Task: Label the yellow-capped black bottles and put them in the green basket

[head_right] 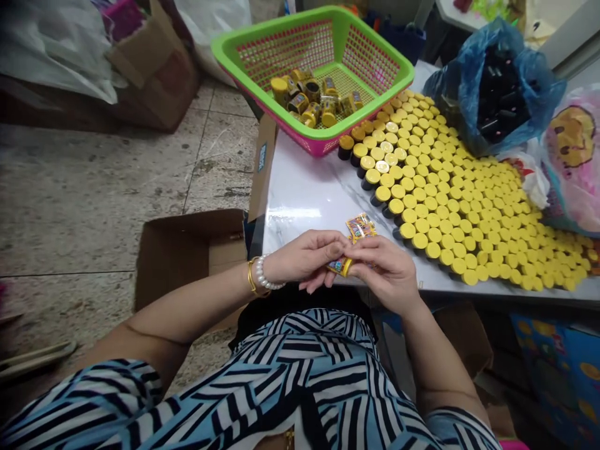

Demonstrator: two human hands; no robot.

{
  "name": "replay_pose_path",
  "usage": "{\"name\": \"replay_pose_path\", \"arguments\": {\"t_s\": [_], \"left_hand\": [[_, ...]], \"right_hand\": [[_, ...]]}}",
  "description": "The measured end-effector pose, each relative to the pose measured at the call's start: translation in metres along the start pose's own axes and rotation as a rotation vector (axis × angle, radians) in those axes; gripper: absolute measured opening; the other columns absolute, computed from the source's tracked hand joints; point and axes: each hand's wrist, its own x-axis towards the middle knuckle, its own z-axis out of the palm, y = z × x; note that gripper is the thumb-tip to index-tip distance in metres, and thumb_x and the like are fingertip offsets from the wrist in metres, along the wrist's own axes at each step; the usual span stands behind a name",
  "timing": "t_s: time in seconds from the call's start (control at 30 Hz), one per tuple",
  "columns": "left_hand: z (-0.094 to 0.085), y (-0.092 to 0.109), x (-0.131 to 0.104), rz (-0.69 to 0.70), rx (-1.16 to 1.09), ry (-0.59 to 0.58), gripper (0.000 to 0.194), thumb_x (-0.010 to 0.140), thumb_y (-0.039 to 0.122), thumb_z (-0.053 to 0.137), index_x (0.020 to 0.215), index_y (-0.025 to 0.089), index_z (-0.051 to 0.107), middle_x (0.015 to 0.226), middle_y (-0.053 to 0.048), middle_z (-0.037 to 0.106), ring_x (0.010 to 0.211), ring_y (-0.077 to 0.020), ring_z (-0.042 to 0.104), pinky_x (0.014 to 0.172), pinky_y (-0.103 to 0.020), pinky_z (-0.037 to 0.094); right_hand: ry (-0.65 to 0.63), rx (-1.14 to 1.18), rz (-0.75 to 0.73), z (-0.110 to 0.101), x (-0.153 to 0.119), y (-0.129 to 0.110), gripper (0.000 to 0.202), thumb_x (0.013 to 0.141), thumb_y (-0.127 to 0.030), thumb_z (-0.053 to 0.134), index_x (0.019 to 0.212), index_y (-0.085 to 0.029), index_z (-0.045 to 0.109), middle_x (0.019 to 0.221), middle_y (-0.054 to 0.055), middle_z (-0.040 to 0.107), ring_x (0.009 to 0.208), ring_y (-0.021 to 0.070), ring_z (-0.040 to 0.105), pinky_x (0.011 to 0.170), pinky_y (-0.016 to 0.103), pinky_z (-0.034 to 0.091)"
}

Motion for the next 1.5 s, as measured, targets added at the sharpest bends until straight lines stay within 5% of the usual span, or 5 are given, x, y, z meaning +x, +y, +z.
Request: {"name": "replay_pose_path", "arguments": {"t_s": [0.2, 0.57, 0.83, 1.13, 1.5], "left_hand": [[-0.001, -0.002, 0.003, 0.003, -0.023, 0.061, 0.060, 0.096, 0.071, 0.049, 0.113, 0.015, 0.060, 0.052, 0.003, 0.063, 0.028, -0.0084, 0.050, 0.027, -0.013, 0.026], [-0.008, 0.006, 0.002, 0.061, -0.305, 0.053, 0.047, 0.097, 0.060, 0.054, 0.110, 0.015, 0.057, 0.057, -0.001, 0.066, 0.031, -0.0107, 0.053, 0.028, -0.015, 0.030], [-0.016, 0.008, 0.005, 0.238, -0.429, 0.332, 0.035, 0.094, 0.041, 0.057, 0.118, 0.016, 0.050, 0.077, -0.004, 0.073, 0.038, -0.0108, 0.058, 0.031, -0.017, 0.037], [-0.014, 0.002, 0.007, 0.190, -0.260, 0.397, 0.037, 0.087, 0.040, 0.071, 0.111, 0.014, 0.059, 0.073, -0.002, 0.069, 0.043, -0.0085, 0.057, 0.035, -0.017, 0.037], [-0.013, 0.001, 0.042, 0.448, 1.328, 0.550, 0.024, 0.091, 0.034, 0.070, 0.109, 0.019, 0.079, 0.100, -0.010, 0.068, 0.090, -0.0221, 0.061, 0.078, -0.034, 0.047]], "right_hand": [[0.154, -0.051, -0.125, 0.008, 0.006, 0.006, 0.022, 0.082, -0.014, 0.082, 0.096, -0.031, 0.079, 0.086, 0.000, 0.073, 0.080, 0.0186, 0.070, 0.076, 0.036, 0.061], [0.115, -0.533, -0.347, 0.014, 0.022, 0.000, 0.048, 0.088, -0.018, 0.074, 0.133, -0.034, 0.068, 0.112, 0.008, 0.074, 0.096, 0.0228, 0.074, 0.083, 0.039, 0.068], [-0.170, -0.581, -0.270, 0.005, 0.110, -0.020, 0.031, 0.093, -0.019, 0.062, 0.119, -0.026, 0.077, 0.113, 0.006, 0.074, 0.092, 0.0177, 0.073, 0.081, 0.033, 0.063], [0.074, -1.053, -0.195, -0.028, 0.215, -0.005, 0.031, 0.099, -0.042, 0.058, 0.110, -0.020, 0.077, 0.097, 0.009, 0.074, 0.093, 0.0253, 0.067, 0.084, 0.039, 0.051], [-0.070, -1.288, -0.104, -0.025, 0.143, 0.043, 0.018, 0.088, -0.028, 0.063, 0.100, -0.017, 0.072, 0.099, 0.015, 0.068, 0.098, 0.0331, 0.053, 0.086, 0.047, 0.044]]}}
